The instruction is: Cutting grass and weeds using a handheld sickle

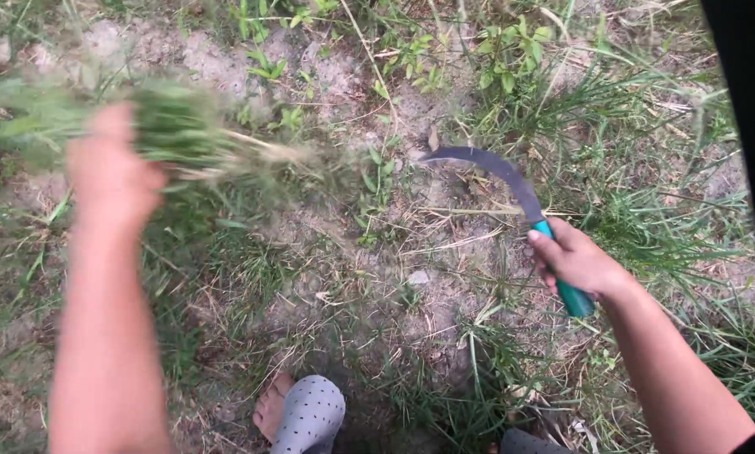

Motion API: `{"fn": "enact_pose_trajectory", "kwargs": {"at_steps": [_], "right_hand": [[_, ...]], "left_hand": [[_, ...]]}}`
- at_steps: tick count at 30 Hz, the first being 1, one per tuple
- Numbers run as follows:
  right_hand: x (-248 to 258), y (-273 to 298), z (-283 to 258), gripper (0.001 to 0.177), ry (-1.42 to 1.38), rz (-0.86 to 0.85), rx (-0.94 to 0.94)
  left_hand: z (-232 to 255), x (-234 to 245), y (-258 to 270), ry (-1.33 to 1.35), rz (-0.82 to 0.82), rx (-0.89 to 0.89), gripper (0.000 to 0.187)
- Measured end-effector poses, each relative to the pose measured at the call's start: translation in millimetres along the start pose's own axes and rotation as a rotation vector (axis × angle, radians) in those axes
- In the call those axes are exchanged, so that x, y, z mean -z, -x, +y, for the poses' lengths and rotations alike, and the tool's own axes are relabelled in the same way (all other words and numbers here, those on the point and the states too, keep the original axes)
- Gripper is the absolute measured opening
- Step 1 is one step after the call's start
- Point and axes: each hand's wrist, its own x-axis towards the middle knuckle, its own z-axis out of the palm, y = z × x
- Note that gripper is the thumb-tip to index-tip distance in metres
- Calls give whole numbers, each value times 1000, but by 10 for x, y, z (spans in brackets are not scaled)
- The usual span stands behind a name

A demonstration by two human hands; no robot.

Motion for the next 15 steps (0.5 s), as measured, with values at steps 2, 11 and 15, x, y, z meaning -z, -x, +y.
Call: {"fn": "enact_pose_trajectory", "kwargs": {"at_steps": [2, 11, 15], "right_hand": [[-33, 63, -78, 27, 73, 12, 50], [-344, 401, -864, 32, 540, 135, -22], [-485, 274, -889, 33, 666, 112, 111]], "left_hand": [[-211, 321, 195, 159, 108, 68, 50], [-1104, 726, 1133, 336, 308, 136, 22], [-724, 371, 1193, -141, -229, 234, 43]]}}
